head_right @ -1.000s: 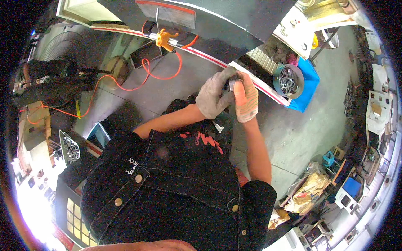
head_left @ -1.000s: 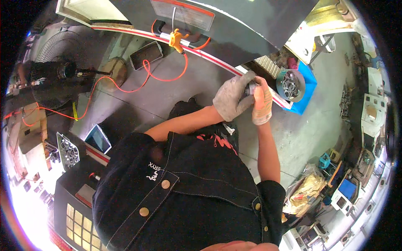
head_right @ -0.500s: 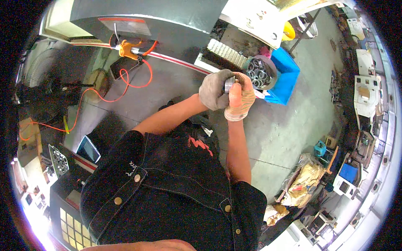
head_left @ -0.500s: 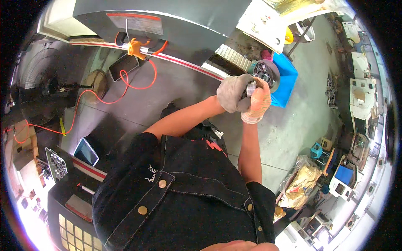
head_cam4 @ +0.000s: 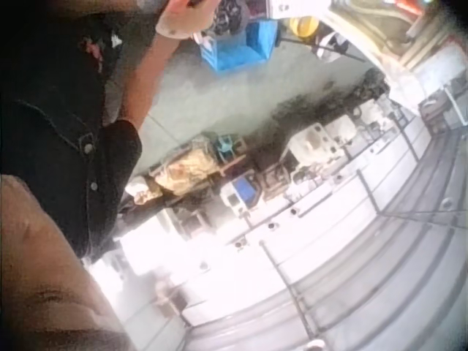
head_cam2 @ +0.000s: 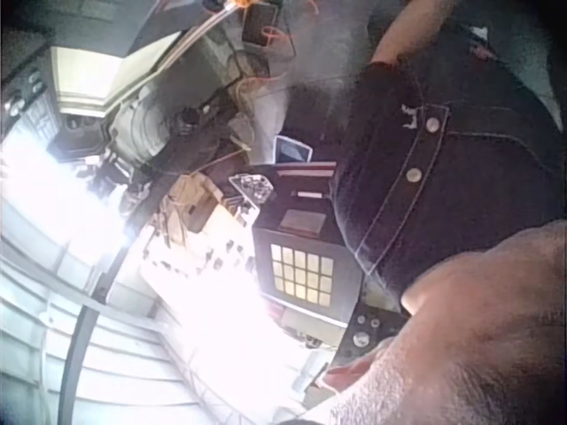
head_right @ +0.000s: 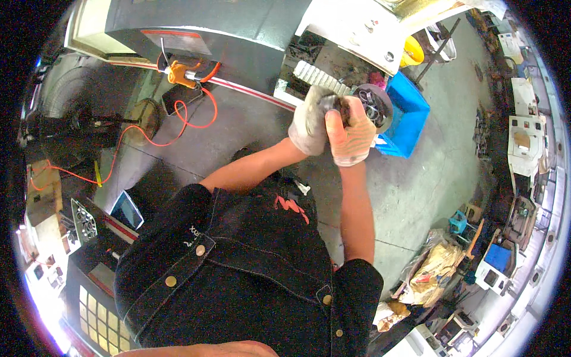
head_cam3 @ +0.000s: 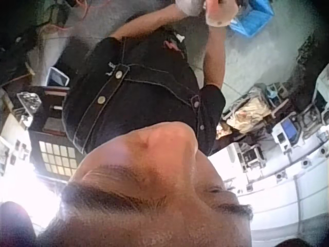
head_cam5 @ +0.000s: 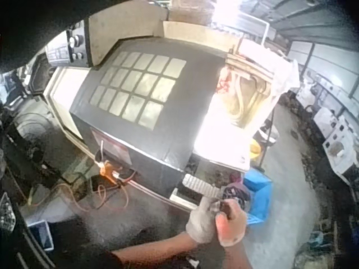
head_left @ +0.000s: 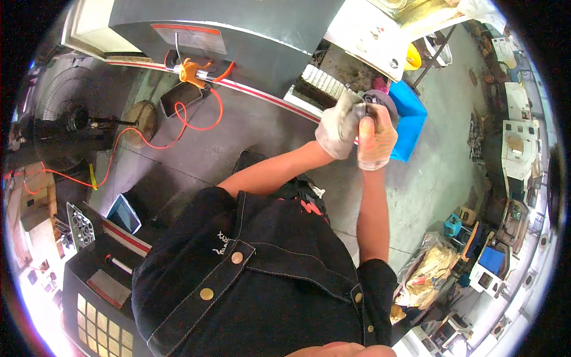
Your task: The person operates a CNC lathe, using a screwdriver to adjust the chuck and remove small metal rings. They place the rings into a red bucket and inspect them by hand. The person also interacts with the machine's control panel.
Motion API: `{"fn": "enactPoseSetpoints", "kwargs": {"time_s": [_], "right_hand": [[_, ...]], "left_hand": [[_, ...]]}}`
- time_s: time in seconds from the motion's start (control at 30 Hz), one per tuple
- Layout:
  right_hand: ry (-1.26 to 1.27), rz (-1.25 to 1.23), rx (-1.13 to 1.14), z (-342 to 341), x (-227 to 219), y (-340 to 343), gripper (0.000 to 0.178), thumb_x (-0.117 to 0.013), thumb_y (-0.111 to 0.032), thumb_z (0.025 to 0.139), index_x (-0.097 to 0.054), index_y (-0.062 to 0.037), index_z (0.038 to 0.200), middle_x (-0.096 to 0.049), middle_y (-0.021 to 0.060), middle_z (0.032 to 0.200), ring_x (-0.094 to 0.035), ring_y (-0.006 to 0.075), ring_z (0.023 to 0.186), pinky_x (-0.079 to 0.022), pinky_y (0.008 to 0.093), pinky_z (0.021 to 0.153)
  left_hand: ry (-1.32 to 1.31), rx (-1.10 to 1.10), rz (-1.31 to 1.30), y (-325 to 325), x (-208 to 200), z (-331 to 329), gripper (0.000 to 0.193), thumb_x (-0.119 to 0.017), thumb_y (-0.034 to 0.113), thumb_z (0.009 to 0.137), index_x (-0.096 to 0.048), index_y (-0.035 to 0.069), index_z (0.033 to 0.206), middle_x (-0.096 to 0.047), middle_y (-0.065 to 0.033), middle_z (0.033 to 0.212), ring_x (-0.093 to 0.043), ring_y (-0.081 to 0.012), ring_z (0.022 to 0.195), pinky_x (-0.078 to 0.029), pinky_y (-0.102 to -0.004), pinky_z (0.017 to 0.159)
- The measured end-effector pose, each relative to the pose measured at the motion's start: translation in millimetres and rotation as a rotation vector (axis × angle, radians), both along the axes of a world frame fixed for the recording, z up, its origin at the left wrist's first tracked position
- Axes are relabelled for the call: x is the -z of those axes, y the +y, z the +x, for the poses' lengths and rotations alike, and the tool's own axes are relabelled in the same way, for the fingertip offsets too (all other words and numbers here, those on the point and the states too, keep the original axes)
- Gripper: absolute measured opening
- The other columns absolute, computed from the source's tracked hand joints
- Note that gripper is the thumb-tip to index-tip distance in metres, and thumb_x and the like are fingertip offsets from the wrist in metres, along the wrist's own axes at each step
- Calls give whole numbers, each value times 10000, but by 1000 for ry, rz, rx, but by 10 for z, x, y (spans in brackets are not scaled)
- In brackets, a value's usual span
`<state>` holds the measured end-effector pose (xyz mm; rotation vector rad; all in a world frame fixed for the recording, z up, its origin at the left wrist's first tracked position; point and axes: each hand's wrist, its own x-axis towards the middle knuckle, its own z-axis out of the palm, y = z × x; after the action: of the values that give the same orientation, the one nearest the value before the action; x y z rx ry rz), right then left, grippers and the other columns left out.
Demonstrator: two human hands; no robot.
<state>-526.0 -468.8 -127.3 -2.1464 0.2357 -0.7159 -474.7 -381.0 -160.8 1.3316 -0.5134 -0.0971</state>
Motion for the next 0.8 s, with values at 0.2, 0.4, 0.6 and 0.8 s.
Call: {"fn": "enactPoseSetpoints", "kwargs": {"time_s": [0.2,0.4,0.6,0.8], "right_hand": [[136,-193,-156,-126,-96,-81,515,-670,-361,728,-546,-65,1131,-615,103,780,-580,224,588,-463,306,550],[39,-528,-215,11,-122,-111,481,-699,-328,659,-558,-56,1030,-591,107,775,-570,291,723,-454,379,667],[-15,-674,-255,5,-212,-71,488,-723,-332,561,-566,-46,924,-576,94,757,-548,281,688,-430,372,640],[-123,-636,-294,51,-158,6,482,-726,-416,549,-545,-59,817,-506,80,643,-493,270,602,-388,375,578]], "left_hand": [[369,379,-223,8,353,107,484,-362,452,927,-483,31,1134,-570,-41,969,-535,-127,863,-446,-289,773],[580,522,-383,80,285,17,353,-399,355,940,-496,77,1134,-550,-11,1021,-507,-108,927,-422,-268,819],[973,570,-503,180,212,-107,291,-456,318,921,-515,101,1106,-573,-27,1041,-546,-140,907,-451,-285,776],[1240,580,-305,228,139,-106,359,-405,548,851,-558,229,909,-560,50,722,-441,-97,458,-281,-248,359]]}}
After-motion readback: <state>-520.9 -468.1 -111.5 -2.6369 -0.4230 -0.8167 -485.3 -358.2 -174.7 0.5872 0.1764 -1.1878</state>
